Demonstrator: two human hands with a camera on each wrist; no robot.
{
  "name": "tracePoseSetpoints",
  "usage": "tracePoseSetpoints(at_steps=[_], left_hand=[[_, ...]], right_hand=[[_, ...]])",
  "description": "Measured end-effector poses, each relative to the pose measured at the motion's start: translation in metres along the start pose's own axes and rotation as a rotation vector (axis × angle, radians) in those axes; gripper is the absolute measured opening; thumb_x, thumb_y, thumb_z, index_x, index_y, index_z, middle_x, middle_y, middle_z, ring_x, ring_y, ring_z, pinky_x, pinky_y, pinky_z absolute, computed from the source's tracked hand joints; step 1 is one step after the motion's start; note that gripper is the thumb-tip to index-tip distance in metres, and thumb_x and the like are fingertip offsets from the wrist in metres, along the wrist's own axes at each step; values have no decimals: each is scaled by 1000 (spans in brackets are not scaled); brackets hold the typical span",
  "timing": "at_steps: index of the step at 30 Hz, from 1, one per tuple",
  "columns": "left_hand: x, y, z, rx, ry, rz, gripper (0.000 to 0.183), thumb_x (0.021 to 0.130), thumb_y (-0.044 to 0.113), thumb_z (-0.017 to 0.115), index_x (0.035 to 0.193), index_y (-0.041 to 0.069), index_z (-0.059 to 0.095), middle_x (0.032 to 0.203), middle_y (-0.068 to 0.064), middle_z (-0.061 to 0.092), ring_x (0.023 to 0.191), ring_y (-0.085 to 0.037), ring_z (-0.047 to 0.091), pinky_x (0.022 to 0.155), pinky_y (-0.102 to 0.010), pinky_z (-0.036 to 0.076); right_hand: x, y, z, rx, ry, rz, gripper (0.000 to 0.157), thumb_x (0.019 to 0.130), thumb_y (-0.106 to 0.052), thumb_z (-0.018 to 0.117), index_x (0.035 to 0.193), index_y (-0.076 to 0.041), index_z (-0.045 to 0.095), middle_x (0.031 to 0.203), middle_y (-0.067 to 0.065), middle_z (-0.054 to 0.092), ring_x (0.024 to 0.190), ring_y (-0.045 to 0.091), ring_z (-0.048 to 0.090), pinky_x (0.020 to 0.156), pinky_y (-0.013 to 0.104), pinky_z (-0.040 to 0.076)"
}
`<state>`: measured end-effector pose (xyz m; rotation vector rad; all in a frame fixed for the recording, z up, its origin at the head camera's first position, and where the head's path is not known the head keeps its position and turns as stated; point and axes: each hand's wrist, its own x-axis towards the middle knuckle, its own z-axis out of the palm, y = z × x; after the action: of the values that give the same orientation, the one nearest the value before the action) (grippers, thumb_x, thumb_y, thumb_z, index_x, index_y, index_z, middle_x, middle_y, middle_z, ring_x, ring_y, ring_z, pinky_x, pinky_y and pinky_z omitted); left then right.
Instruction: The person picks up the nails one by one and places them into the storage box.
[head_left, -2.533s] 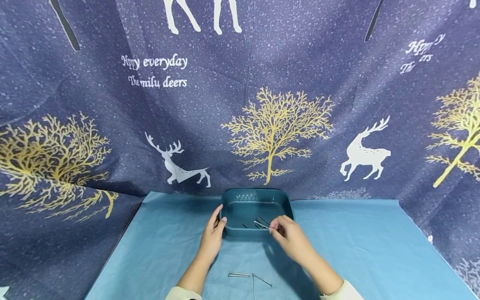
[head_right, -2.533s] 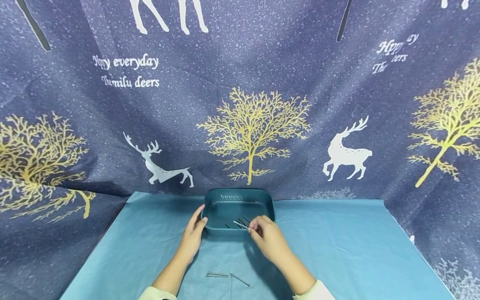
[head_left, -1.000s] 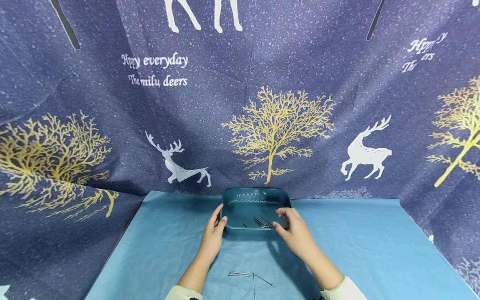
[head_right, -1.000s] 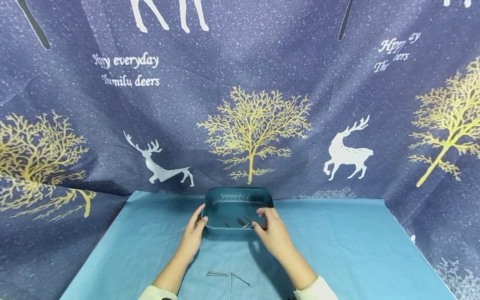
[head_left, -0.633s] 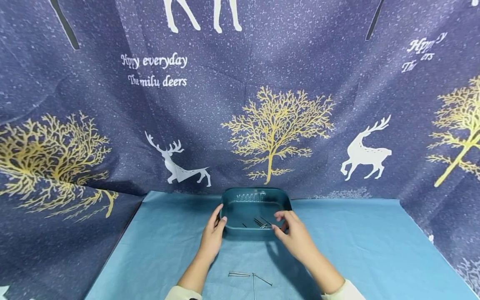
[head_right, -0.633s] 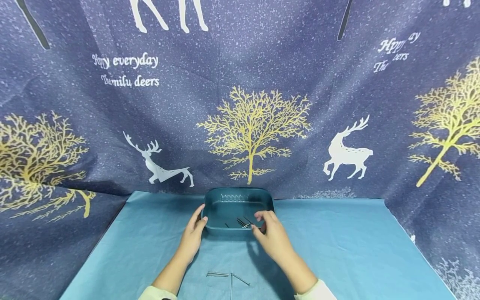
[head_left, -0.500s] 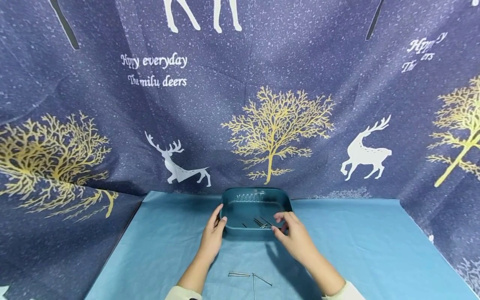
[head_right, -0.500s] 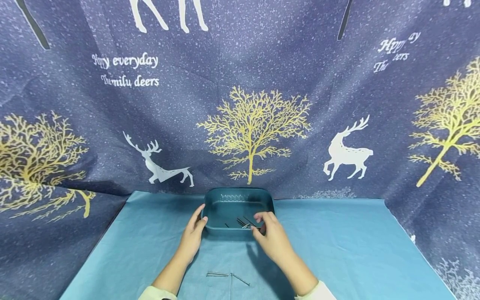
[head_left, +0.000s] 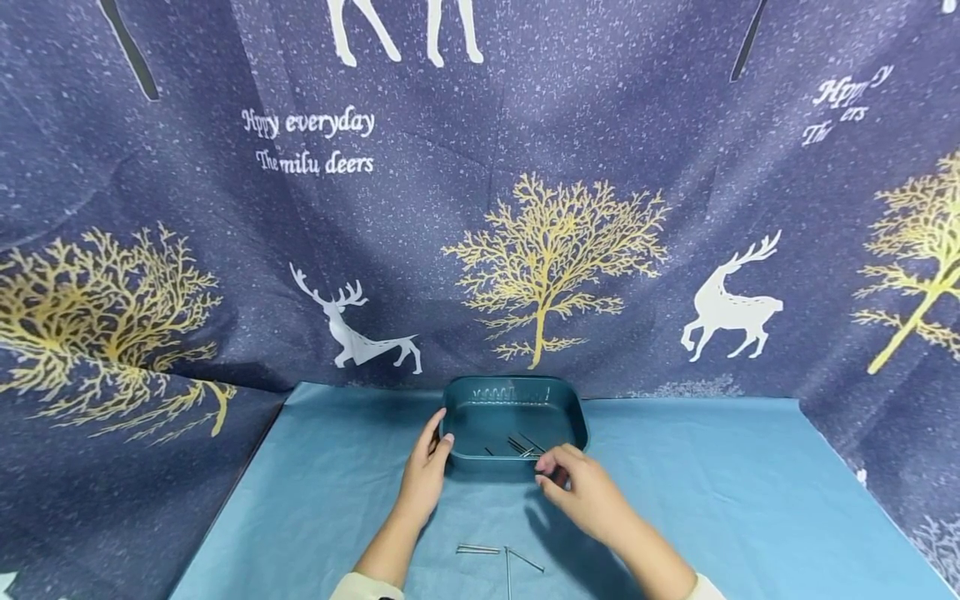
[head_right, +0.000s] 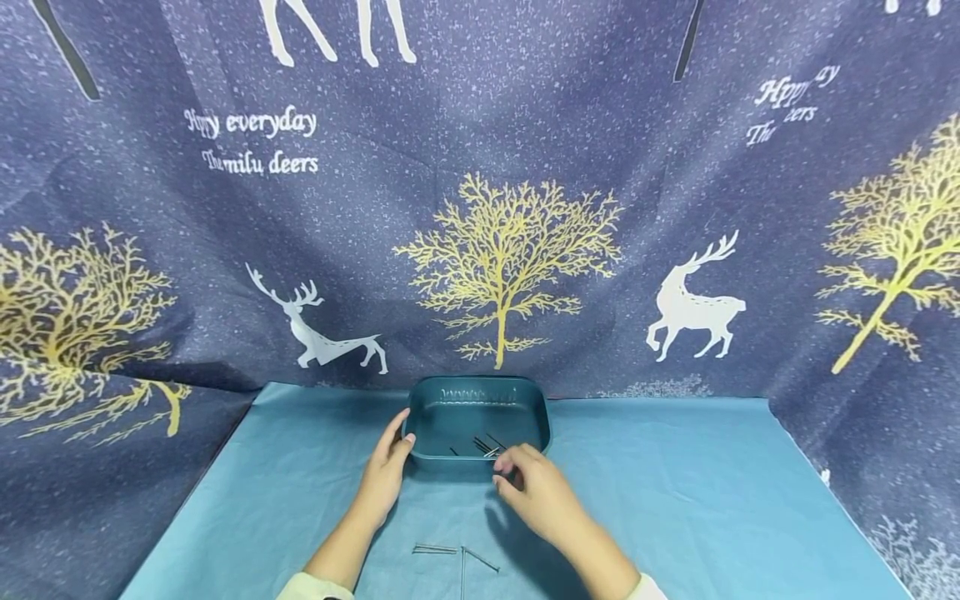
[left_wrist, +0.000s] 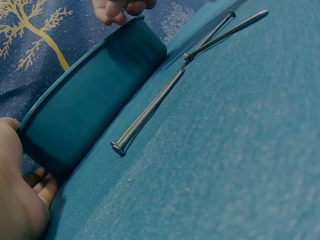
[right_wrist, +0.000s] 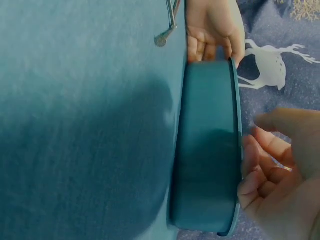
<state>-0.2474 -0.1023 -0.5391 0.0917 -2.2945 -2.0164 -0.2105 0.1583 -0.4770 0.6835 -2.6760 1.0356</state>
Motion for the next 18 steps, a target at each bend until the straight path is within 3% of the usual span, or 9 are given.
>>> tracePoseSetpoints(at_steps=[11,18], left_hand=[[1,-2,0,3,-7,-10,49,108,32,48,156,36,37,169,-12,21,154,-38,25,120,-60,31],[1,-3,-1,6,-7,-15,49,108,32,48,156,38,37,169,-11,20,154,-39,25,120,-61,31]], right_hand=[[-11,-9,-4,19,-219,-93,6,92,-17,73,94,-18,67,88,-12,60,74,-4,52,65,18,49],[-17,-9,-2,-16,-295,-169,9,91,-20,75,93,-19,66,85,-12,59,73,-4,49,64,16,45]])
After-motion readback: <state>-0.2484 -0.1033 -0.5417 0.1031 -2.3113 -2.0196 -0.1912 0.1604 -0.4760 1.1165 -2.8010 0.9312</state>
